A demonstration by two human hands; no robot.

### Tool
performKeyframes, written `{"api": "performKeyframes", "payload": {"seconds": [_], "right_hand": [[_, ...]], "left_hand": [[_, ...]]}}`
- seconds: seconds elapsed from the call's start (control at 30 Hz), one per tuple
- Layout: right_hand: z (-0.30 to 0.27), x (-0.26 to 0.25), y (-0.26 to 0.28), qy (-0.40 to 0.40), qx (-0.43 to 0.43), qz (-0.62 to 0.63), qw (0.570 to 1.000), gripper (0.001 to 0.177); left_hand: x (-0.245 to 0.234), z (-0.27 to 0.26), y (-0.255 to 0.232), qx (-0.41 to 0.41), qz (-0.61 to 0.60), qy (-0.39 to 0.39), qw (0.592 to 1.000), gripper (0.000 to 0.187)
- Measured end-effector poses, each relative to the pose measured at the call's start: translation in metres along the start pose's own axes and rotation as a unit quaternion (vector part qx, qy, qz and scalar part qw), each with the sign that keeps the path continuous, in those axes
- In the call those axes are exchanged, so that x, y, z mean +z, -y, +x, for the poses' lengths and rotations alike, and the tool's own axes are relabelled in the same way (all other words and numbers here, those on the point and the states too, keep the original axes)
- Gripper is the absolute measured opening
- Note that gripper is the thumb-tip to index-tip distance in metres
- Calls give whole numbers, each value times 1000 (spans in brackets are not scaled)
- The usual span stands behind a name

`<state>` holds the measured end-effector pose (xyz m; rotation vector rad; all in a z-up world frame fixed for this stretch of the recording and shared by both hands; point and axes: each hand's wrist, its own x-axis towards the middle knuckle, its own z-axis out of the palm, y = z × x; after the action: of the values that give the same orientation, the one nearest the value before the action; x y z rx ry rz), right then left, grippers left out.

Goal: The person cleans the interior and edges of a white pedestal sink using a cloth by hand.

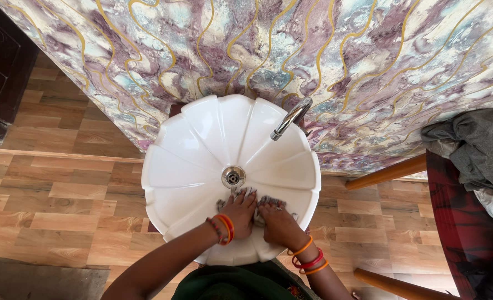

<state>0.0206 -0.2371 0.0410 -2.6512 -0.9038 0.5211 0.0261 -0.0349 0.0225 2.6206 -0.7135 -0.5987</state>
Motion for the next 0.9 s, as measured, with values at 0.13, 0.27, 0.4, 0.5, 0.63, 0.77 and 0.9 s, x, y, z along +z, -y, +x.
{"api": "performKeyframes", "payload": {"seconds": [0.13, 0.27, 0.4, 0.5, 0.63, 0.77, 0.9], "right_hand": [[-17, -24, 35, 5, -41, 30, 999, 57], [-20, -58, 74, 137, -71, 163, 974, 47], [-6, -60, 96, 252, -121, 192, 941, 45], [10, -33, 101, 192, -222, 200, 935, 64], [40, 6, 107, 224, -205, 198, 932, 71], [71, 28, 114, 220, -170, 208, 938, 75], [102, 31, 109, 205, -161, 200, 944, 80]], "left_hand": [[-1, -49, -7, 30, -5, -10, 999, 65], [-28, -102, -16, -1, -44, 35, 998, 52], [-60, -133, -19, -43, 11, 42, 998, 47], [-77, -143, -9, -87, 60, 26, 994, 50], [-83, -147, 15, -131, 118, -21, 984, 49], [-80, -140, 43, -139, 165, -109, 970, 51], [-81, -123, 62, -153, 199, -100, 963, 51]]}}
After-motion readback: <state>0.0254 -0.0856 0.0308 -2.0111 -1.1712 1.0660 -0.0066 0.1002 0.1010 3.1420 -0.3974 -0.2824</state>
